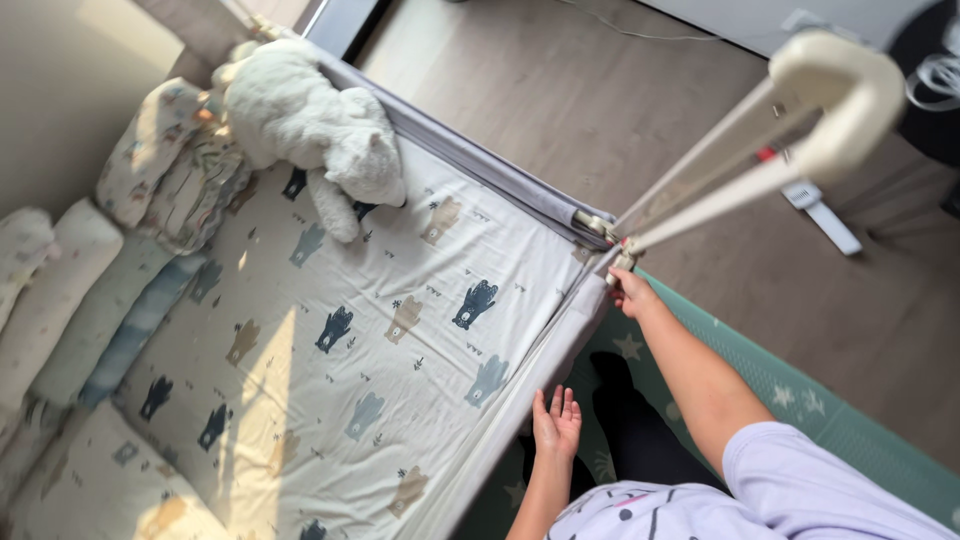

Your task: The person attaches the mesh fabric to the frame of a bed guardrail by pressing the material into the grooves and securing the clips along the bottom rail.

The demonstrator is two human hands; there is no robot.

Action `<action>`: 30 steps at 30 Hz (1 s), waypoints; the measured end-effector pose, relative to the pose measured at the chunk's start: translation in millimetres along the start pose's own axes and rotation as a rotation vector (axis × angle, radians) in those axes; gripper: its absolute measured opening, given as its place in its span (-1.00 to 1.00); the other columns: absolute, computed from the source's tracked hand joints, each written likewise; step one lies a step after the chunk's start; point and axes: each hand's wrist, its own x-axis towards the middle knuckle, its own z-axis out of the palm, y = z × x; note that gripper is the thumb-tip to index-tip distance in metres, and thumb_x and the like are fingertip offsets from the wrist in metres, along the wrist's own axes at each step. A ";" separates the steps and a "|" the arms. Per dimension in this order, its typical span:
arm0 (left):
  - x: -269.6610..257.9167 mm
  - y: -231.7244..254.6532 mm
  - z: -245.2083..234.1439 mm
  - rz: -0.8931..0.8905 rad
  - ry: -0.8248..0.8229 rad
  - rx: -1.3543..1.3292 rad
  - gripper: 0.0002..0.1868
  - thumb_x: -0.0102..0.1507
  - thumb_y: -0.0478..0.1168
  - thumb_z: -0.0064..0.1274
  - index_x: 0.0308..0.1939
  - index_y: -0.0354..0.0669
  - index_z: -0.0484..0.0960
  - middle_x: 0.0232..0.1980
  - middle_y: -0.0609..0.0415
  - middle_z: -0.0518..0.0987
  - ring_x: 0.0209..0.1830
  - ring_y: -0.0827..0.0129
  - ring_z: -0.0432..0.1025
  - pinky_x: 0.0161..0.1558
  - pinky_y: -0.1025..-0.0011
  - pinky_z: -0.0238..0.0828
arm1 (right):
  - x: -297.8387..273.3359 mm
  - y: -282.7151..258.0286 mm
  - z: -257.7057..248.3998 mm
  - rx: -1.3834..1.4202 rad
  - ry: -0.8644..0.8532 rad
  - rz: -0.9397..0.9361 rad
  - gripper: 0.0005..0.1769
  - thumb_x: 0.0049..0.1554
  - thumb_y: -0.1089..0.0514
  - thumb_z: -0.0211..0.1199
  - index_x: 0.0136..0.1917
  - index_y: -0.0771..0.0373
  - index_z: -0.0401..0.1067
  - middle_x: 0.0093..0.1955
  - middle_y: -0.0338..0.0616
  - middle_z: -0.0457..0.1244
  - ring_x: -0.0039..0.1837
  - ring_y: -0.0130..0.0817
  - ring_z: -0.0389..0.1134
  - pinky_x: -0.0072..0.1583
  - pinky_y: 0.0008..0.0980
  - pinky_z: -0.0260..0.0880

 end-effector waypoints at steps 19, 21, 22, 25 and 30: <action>-197.8 -23.8 110.6 0.923 -0.411 0.807 -0.69 0.44 -0.17 -0.01 0.10 -0.27 0.74 -0.01 -0.02 0.74 -0.13 0.40 0.44 -0.08 0.42 0.33 | -298.0 -158.9 -12.7 0.048 -0.569 -0.380 -0.83 0.19 0.07 0.26 -0.03 0.20 0.50 -0.19 -0.24 0.39 -0.39 -0.67 0.05 -0.35 -0.62 0.02; -227.1 -24.0 138.9 1.056 -0.613 0.813 -0.59 0.45 -0.03 -0.16 0.08 -0.22 0.69 0.10 0.08 0.72 -0.14 0.43 0.56 -0.18 0.43 0.36 | -336.1 -178.8 -10.2 0.068 -0.712 -0.518 -0.74 0.25 0.07 0.24 0.11 0.28 0.48 -0.08 -0.11 0.40 -0.36 -0.66 0.05 -0.33 -0.64 0.04; -238.0 -25.0 149.9 1.064 -0.616 0.810 -0.59 0.45 -0.03 -0.16 0.08 -0.22 0.69 0.10 0.08 0.72 -0.14 0.43 0.56 -0.18 0.43 0.36 | -349.4 -185.4 -10.0 0.067 -0.720 -0.523 -0.74 0.25 0.07 0.24 0.11 0.28 0.48 -0.08 -0.11 0.40 -0.36 -0.66 0.05 -0.33 -0.64 0.04; -260.4 -34.2 167.3 1.122 -0.623 0.814 -0.50 0.49 0.03 -0.24 0.08 -0.27 0.70 0.10 0.01 0.72 -0.18 0.43 0.55 -0.18 0.44 0.33 | -370.7 -196.1 -10.3 0.072 -0.823 -0.605 -0.65 0.24 0.00 0.24 0.18 0.27 0.47 -0.04 -0.05 0.41 -0.36 -0.69 0.01 -0.32 -0.64 0.05; -270.3 -40.6 182.0 1.038 -0.665 0.654 -0.42 0.48 0.11 -0.20 0.15 -0.36 0.66 0.12 0.00 0.70 -0.17 0.46 0.47 -0.14 0.43 0.27 | -374.1 -204.4 -4.1 0.106 -0.794 -0.562 -0.59 0.28 -0.08 0.23 0.18 0.29 0.40 -0.02 0.01 0.39 -0.39 -0.64 -0.04 -0.34 -0.62 0.01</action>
